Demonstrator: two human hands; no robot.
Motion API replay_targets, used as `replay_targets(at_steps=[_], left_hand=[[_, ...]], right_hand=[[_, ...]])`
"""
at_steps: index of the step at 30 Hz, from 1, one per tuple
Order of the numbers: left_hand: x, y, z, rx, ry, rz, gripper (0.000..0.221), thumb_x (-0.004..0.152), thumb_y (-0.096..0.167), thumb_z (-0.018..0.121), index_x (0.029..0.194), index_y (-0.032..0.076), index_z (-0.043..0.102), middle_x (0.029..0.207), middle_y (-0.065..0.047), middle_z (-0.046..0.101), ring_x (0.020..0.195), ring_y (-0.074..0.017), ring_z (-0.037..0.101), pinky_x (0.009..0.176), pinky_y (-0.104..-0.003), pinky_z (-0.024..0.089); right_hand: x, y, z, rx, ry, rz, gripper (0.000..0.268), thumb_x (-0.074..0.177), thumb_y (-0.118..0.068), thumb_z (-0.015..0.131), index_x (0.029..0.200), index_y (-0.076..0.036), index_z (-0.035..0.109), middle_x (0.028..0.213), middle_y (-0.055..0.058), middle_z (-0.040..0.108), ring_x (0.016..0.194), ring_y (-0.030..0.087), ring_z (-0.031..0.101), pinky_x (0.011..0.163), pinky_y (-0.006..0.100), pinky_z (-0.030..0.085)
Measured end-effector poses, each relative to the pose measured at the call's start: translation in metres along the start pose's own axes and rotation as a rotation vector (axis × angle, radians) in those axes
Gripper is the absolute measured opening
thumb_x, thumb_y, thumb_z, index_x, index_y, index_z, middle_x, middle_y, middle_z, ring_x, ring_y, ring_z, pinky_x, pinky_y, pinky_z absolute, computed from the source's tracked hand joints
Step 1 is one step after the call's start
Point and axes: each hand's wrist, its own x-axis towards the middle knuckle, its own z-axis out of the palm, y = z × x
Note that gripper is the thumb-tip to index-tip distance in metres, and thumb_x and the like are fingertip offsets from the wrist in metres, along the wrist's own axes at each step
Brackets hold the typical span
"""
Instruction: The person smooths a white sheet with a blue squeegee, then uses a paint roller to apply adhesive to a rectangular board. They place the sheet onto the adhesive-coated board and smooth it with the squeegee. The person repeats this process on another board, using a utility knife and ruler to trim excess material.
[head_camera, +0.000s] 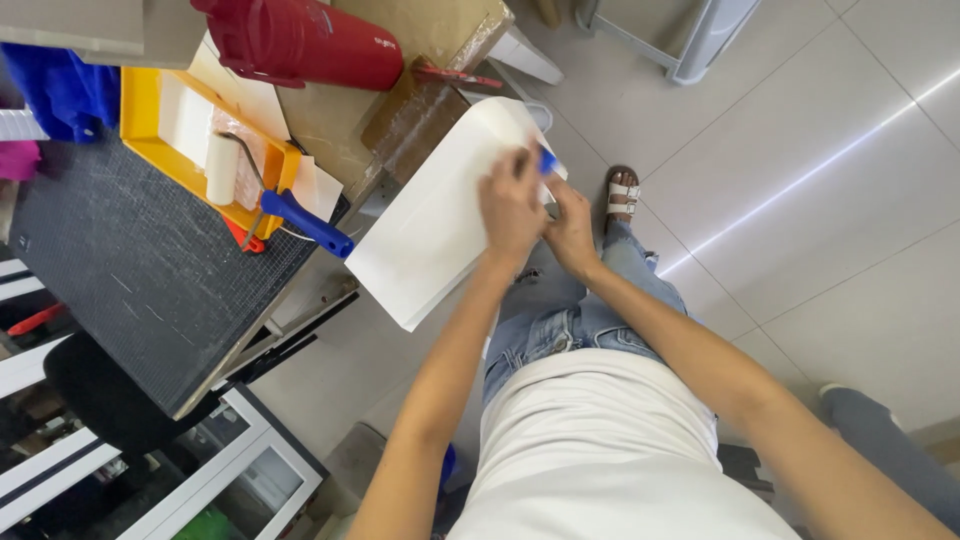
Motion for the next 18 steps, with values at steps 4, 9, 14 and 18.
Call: replay_targets(at_steps=[4, 9, 14, 18], left_hand=[[-0.002, -0.013, 0.007, -0.037, -0.068, 0.091, 0.070, 0.084, 0.007, 0.068, 0.149, 0.024, 0.048, 0.114, -0.003, 0.061, 0.096, -0.0216, 0.063, 0.076, -0.035, 0.042], [0.025, -0.063, 0.010, 0.084, 0.166, -0.006, 0.052, 0.090, 0.013, 0.066, 0.141, 0.016, 0.057, 0.115, -0.007, 0.060, 0.099, -0.0288, 0.062, 0.074, -0.040, 0.045], [0.009, -0.027, -0.007, 0.058, 0.067, 0.192, 0.052, 0.092, 0.014, 0.063, 0.142, 0.025, 0.057, 0.111, -0.001, 0.062, 0.091, -0.0180, 0.061, 0.076, -0.033, 0.040], [0.046, -0.078, 0.000, 0.113, 0.206, 0.115, 0.062, 0.092, 0.012, 0.064, 0.150, 0.024, 0.047, 0.112, -0.003, 0.061, 0.091, -0.0217, 0.062, 0.075, -0.034, 0.039]], right_hand=[[-0.014, 0.066, 0.009, 0.053, -0.045, 0.042, 0.057, 0.075, -0.015, 0.091, 0.127, -0.017, 0.068, 0.121, 0.001, 0.071, 0.108, 0.025, 0.067, 0.095, 0.040, 0.050], [0.003, -0.025, -0.010, 0.009, -0.005, -0.006, 0.088, 0.067, -0.024, 0.096, 0.143, -0.012, 0.055, 0.140, 0.011, 0.061, 0.119, 0.035, 0.062, 0.098, 0.049, 0.048], [-0.005, 0.010, 0.001, -0.033, -0.020, 0.013, 0.069, 0.072, -0.024, 0.093, 0.132, -0.015, 0.062, 0.129, 0.003, 0.067, 0.112, 0.027, 0.066, 0.094, 0.043, 0.050], [0.004, -0.034, -0.012, -0.032, -0.024, -0.007, 0.087, 0.070, -0.028, 0.094, 0.143, -0.007, 0.053, 0.138, 0.016, 0.062, 0.117, 0.038, 0.063, 0.097, 0.052, 0.049]])
